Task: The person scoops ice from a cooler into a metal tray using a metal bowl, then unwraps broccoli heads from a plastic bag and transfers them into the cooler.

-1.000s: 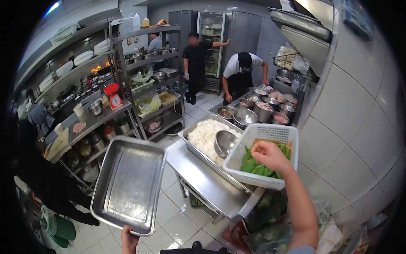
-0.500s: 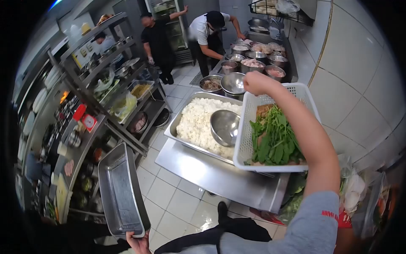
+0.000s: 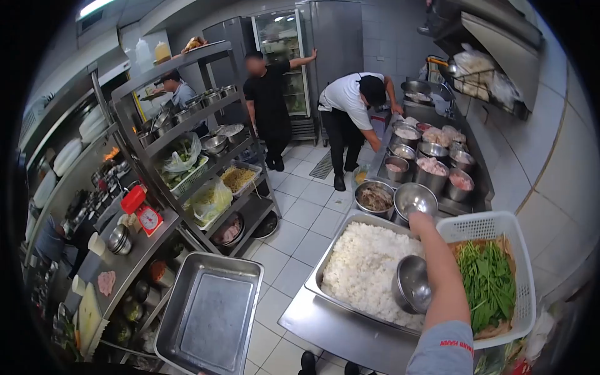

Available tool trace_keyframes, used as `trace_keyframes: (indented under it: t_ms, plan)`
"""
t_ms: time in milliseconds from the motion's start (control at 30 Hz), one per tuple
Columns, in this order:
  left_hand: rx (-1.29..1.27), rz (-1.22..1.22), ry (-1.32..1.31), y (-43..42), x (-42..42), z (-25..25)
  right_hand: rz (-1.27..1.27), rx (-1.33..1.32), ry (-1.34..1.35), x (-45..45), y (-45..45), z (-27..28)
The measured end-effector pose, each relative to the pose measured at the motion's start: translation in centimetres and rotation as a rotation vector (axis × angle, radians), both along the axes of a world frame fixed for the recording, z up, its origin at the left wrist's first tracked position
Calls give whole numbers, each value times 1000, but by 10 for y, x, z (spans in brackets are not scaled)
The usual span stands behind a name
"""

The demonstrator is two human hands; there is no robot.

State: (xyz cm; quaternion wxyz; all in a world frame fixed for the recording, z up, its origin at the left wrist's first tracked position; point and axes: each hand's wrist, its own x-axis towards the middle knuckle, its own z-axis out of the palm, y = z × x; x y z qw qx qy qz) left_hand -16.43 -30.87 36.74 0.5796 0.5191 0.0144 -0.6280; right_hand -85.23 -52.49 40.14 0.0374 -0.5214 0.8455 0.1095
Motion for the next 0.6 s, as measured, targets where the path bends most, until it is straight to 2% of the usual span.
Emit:
trace_keyframes:
  t_ms: [100, 167, 233, 333, 367, 433, 533, 600]
  plan:
    - [9, -68, 65, -49, 15, -19, 8, -43, 77, -7, -6, -11]
    - [13, -131, 52, -76, 11, -3, 4, -66, 118, -12, -12, -17]
    - [4, -168, 115, -100, 19, -19, -12, -98, 149, -12, -18, -11]
    - [25, -213, 152, -134, 18, -27, -52, -403, 111, -9, -23, 14]
    - [13, -233, 145, -144, 17, -27, 78, -607, 85, -13, -24, 18]
    - [-21, -258, 168, -166, 10, -22, -136, -831, -211, -24, -23, 30]
    - [-53, -291, 210, -204, -10, -1, -364, -1108, -647, -13, -6, 81]
    - [-170, -411, 328, -232, -25, -6, -324, -1190, -764, 20, 24, 133]
